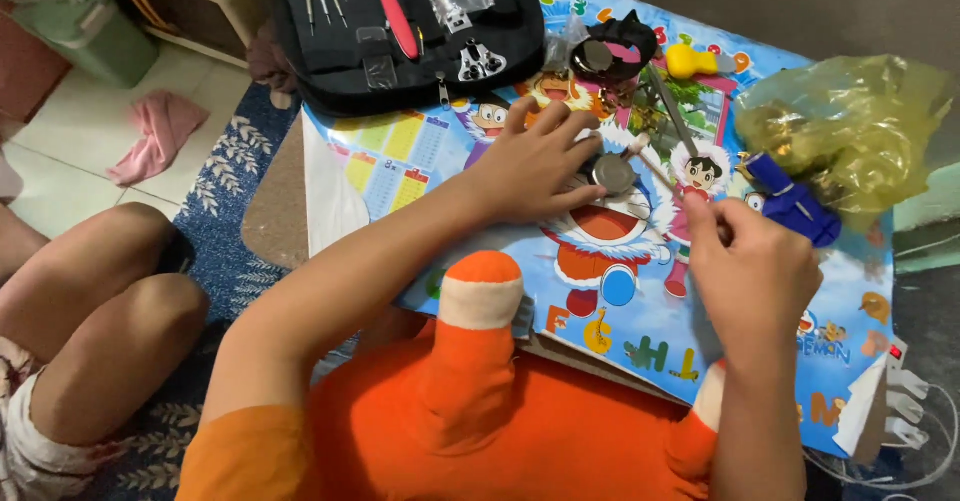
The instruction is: Repairing or adjusting a metal watch strap using tools from a specialized repair kit.
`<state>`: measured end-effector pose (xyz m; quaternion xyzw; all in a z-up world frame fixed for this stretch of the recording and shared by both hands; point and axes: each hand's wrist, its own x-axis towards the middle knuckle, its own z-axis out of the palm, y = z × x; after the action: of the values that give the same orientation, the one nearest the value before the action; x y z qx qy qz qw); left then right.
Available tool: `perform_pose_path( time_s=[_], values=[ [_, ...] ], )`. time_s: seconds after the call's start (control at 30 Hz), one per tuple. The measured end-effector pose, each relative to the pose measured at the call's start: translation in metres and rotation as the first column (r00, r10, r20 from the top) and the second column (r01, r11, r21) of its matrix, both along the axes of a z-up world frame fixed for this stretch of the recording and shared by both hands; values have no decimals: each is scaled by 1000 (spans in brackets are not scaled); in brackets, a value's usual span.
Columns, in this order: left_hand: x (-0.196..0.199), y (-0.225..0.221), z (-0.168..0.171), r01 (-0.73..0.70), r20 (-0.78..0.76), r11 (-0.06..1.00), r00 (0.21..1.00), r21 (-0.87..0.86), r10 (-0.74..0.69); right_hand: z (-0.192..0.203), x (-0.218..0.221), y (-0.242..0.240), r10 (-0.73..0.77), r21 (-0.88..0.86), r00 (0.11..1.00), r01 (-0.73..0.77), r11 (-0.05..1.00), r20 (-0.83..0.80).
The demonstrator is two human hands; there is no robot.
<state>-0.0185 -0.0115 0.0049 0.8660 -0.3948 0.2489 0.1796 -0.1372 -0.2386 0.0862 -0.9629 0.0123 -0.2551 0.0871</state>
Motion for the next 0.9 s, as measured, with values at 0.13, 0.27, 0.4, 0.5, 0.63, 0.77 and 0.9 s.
perform_pose_path(
  time_s=[0.13, 0.27, 0.4, 0.5, 0.63, 0.77, 0.9],
  values=[
    [-3, 2, 6, -91, 105, 994, 990, -64, 97, 5, 3, 2, -130, -41, 964, 123, 992, -234],
    [-1, 4, 11, -142, 101, 986, 983, -92, 151, 8, -1, 5, -60, 19, 992, 62, 998, -108],
    [-1, 4, 13, -165, 120, 983, 978, -79, 173, 3, 0, 7, -102, -80, 966, 85, 993, -237],
    [-2, 3, 15, -136, 144, 985, 978, -107, 151, 6, -3, 15, -38, -65, 982, 26, 998, -186],
    [0, 4, 11, -121, 119, 988, 984, -99, 133, 7, -2, 14, -14, -1, 985, 14, 1000, -174],
    [1, 5, 10, -241, 125, 959, 958, -148, 260, 0, 0, 5, 26, 0, 996, -26, 1000, -91],
    [-2, 6, 20, -331, 96, 936, 935, -119, 343, 0, 10, 1, -128, -49, 946, 119, 992, -298]
  ],
)
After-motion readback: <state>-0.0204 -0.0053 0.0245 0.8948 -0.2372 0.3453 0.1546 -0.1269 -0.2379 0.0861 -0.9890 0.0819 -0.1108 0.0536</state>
